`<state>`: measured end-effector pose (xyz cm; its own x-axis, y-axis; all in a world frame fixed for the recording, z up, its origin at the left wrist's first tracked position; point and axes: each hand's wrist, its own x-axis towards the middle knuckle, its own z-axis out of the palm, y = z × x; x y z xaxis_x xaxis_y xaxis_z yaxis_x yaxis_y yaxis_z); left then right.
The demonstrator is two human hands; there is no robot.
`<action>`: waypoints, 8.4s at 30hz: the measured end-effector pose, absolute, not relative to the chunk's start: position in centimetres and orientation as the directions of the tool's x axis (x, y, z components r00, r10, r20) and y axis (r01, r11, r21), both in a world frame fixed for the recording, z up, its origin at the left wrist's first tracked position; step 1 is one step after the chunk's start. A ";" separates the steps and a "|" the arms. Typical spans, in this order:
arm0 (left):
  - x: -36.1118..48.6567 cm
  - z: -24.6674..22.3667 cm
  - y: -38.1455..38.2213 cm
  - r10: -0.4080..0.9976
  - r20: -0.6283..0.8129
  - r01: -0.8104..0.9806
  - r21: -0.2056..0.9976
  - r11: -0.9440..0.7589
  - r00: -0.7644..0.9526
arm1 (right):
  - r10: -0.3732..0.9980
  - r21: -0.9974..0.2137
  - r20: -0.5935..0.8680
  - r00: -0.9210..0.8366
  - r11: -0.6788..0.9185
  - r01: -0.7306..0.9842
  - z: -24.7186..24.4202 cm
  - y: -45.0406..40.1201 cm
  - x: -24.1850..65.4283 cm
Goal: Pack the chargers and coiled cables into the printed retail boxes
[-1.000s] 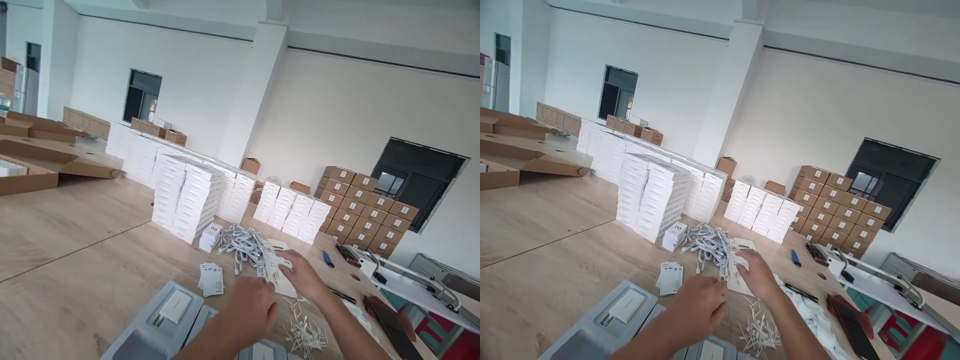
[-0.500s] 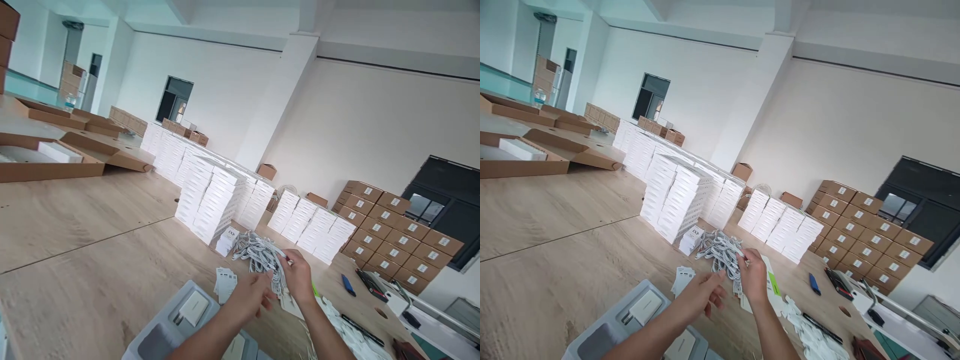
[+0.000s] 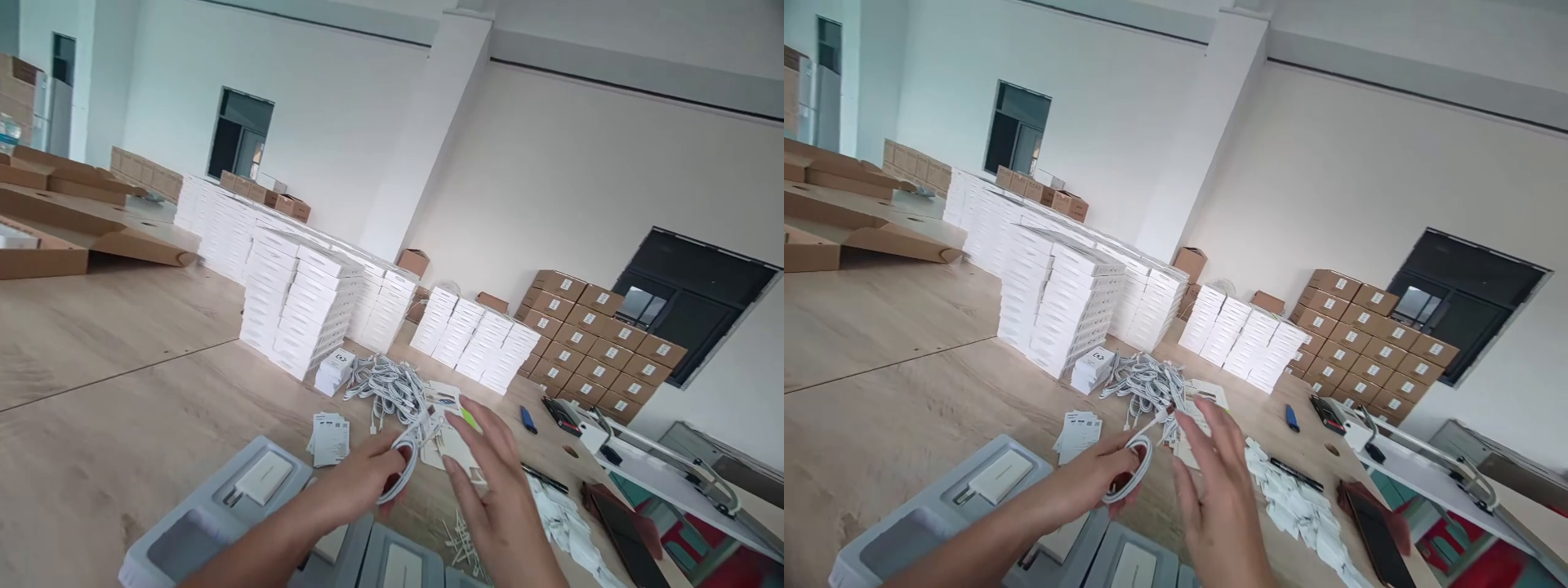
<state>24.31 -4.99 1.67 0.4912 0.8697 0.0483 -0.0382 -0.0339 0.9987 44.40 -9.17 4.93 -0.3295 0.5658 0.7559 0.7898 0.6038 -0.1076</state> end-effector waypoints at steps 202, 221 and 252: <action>24.4 1.2 -4.2 0.863 -0.101 -0.066 0.986 0.154 0.495 | 0.820 -0.283 0.527 -0.224 0.418 0.864 3.5 -9.3 42.9; 25.7 1.2 -5.2 0.853 0.040 -0.192 0.979 0.071 0.520 | 0.959 -0.920 0.279 -0.055 0.284 0.270 2.4 -8.6 41.1; 23.5 1.6 -4.6 0.831 0.148 0.353 0.855 -0.380 0.536 | 0.664 0.004 0.690 -0.287 0.393 0.920 2.5 -7.9 43.6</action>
